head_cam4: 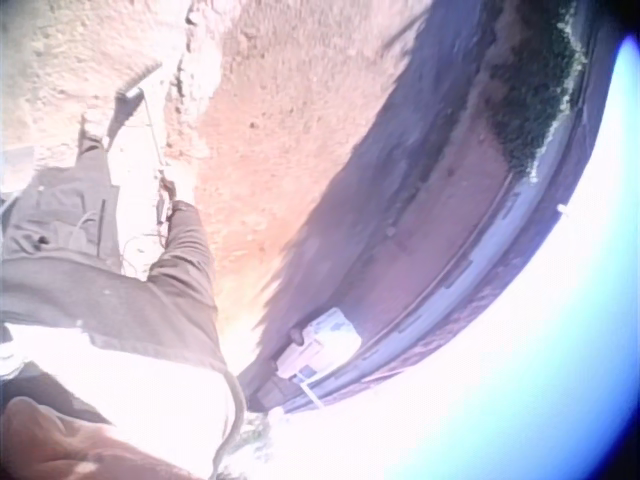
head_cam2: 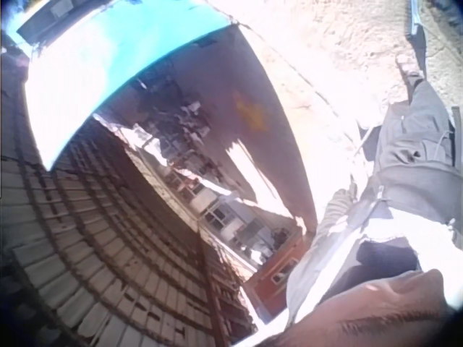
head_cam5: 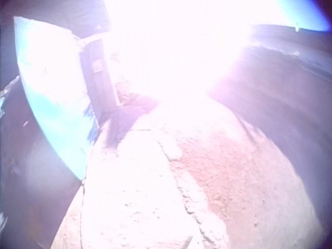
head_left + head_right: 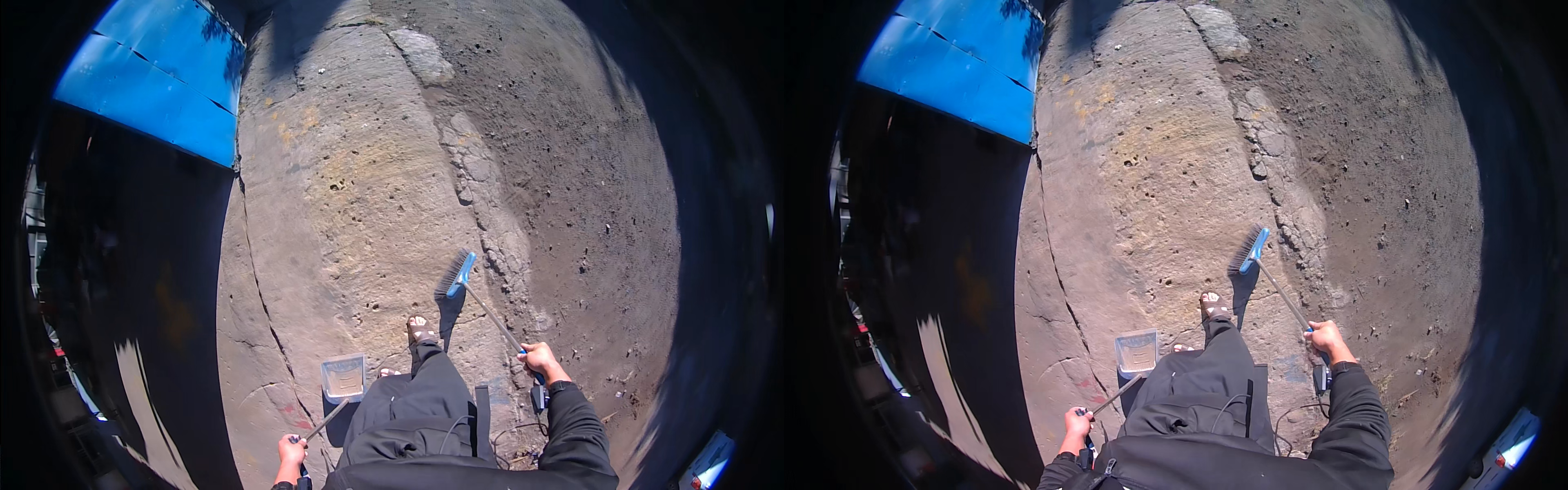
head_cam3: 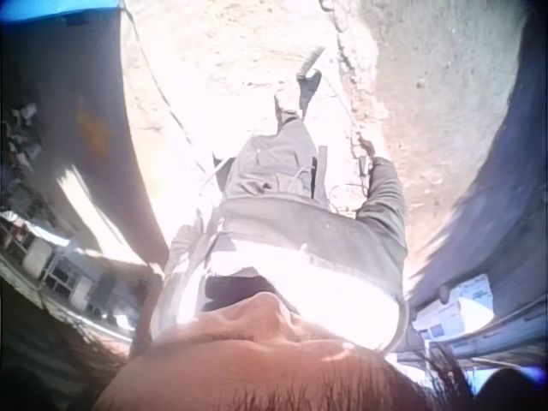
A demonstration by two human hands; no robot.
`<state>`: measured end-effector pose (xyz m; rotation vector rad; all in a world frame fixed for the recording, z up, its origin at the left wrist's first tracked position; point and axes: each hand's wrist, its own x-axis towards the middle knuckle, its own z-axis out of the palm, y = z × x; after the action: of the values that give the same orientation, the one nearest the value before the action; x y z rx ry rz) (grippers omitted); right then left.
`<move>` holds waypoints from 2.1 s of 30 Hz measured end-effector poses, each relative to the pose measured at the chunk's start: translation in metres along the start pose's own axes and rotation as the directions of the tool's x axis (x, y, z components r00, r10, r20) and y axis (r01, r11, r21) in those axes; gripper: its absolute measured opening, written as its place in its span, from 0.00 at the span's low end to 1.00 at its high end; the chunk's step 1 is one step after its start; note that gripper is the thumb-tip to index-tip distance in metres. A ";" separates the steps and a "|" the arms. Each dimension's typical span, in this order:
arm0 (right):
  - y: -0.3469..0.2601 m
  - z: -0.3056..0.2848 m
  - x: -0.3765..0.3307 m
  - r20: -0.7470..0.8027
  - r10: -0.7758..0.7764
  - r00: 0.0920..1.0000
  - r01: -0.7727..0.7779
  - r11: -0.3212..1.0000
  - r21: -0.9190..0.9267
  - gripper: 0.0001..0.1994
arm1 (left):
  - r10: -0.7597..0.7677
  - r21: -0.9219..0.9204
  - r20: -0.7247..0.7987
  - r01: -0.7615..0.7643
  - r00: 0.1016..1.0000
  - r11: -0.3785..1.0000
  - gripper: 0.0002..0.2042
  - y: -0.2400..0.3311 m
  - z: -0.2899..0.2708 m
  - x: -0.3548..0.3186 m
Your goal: The person sweeps a concrete floor with a broom and collects debris into a dustpan. They move from an indoor area with scattered items to an outdoor paved area, sweeping dust and small debris into the dustpan.
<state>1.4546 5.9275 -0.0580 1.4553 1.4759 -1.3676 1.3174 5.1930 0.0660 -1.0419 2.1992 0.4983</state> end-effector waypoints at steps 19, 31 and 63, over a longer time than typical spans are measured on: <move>0.046 0.069 -0.094 -0.447 -0.273 0.852 0.044 0.887 -0.459 0.23 | 0.181 -0.218 0.022 -0.172 0.983 0.961 0.09 0.040 -0.004 0.054; 0.060 -0.010 -0.061 -0.206 0.115 0.972 -0.122 0.992 -0.020 0.28 | 0.243 -0.081 0.017 -0.241 0.970 0.967 0.10 0.069 -0.028 0.056; -0.017 0.010 -0.026 -0.335 -0.019 0.942 -0.216 0.730 -0.649 0.09 | 0.150 -0.123 -0.015 -0.150 0.989 0.981 0.11 -0.013 -0.022 0.071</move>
<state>1.4410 5.9131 -0.0323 1.2568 1.8097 -0.4123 1.2848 5.1340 0.0321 -0.9447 2.2869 0.7076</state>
